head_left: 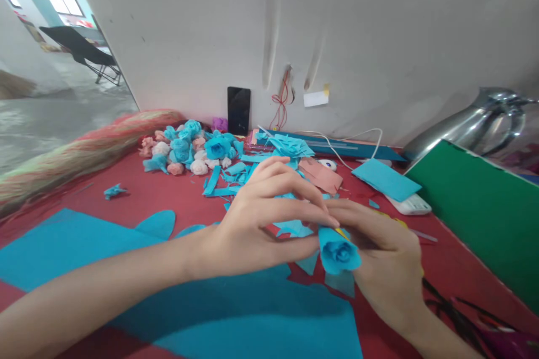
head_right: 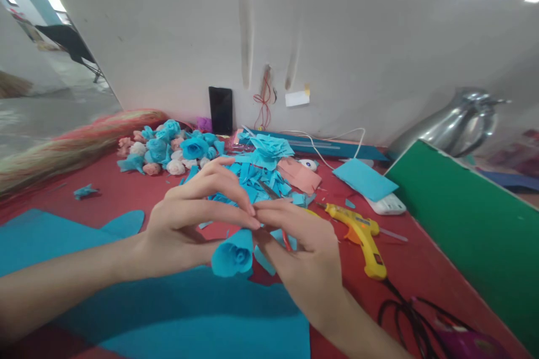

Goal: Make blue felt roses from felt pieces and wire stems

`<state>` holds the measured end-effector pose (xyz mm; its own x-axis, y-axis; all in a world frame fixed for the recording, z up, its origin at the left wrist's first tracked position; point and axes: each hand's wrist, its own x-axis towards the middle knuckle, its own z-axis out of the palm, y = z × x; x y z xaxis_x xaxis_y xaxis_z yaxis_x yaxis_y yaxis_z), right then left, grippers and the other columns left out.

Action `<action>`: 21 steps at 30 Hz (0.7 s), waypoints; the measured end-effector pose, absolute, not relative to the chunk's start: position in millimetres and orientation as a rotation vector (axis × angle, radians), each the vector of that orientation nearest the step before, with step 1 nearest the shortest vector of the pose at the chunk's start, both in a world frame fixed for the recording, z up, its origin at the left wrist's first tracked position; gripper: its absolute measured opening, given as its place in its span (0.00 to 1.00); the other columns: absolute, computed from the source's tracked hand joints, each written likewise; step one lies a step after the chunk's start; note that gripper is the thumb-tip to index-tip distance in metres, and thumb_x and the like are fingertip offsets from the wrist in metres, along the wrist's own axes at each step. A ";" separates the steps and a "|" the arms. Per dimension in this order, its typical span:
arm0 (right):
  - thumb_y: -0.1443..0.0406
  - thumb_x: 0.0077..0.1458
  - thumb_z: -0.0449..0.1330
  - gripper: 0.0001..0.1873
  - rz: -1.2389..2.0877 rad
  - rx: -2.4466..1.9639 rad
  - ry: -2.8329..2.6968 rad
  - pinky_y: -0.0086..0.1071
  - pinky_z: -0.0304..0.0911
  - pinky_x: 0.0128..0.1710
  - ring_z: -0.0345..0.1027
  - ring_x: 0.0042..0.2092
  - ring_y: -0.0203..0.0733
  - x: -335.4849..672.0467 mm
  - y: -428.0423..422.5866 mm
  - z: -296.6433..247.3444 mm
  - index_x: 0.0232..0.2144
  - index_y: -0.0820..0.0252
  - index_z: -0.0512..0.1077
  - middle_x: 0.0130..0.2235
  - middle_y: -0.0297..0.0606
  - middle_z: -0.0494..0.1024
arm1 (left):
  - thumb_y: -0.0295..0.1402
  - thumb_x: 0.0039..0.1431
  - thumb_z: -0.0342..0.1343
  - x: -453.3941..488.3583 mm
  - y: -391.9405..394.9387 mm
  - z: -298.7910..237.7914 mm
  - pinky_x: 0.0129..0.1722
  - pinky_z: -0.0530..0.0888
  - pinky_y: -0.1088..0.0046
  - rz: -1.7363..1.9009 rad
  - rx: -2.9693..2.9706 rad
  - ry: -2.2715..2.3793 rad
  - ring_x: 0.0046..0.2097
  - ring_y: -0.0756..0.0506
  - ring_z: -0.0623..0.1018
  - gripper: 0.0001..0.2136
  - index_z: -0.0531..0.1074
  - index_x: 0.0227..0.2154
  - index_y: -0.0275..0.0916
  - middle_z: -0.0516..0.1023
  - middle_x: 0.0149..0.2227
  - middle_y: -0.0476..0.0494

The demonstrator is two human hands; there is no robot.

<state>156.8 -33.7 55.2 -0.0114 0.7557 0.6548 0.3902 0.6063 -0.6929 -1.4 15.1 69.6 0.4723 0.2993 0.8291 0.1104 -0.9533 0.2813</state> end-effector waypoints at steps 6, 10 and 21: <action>0.75 0.45 0.60 0.14 0.400 -0.964 -1.651 0.22 0.69 0.30 0.72 0.30 0.34 154.9 -32.3 54.7 0.29 0.48 0.76 0.31 0.27 0.78 | 0.26 0.47 0.60 -1.5 15.5 70.1 0.43 0.69 0.66 1.508 2.521 0.328 0.30 0.51 0.73 0.04 0.73 0.28 0.39 0.76 0.29 0.48; 0.75 0.46 0.59 0.16 0.416 -0.961 -1.665 0.20 0.68 0.31 0.71 0.30 0.32 154.0 -31.0 55.8 0.29 0.47 0.76 0.31 0.25 0.78 | 0.25 0.46 0.59 -1.1 16.0 69.1 0.45 0.68 0.65 1.488 2.506 0.343 0.31 0.51 0.74 0.05 0.73 0.29 0.39 0.76 0.29 0.48; 0.72 0.46 0.60 0.08 0.439 -1.053 -1.676 0.23 0.69 0.28 0.73 0.29 0.36 154.8 -29.0 54.5 0.26 0.53 0.76 0.29 0.29 0.78 | 0.27 0.48 0.58 -1.2 22.1 64.9 0.46 0.66 0.67 1.351 2.514 0.307 0.36 0.49 0.75 0.11 0.69 0.37 0.37 0.77 0.35 0.45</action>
<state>154.8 -29.0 54.5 -0.0523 0.8131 0.5797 0.4242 0.5436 -0.7243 -1.2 22.1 64.9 0.5424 0.3098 0.7809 0.0574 -0.9410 0.3335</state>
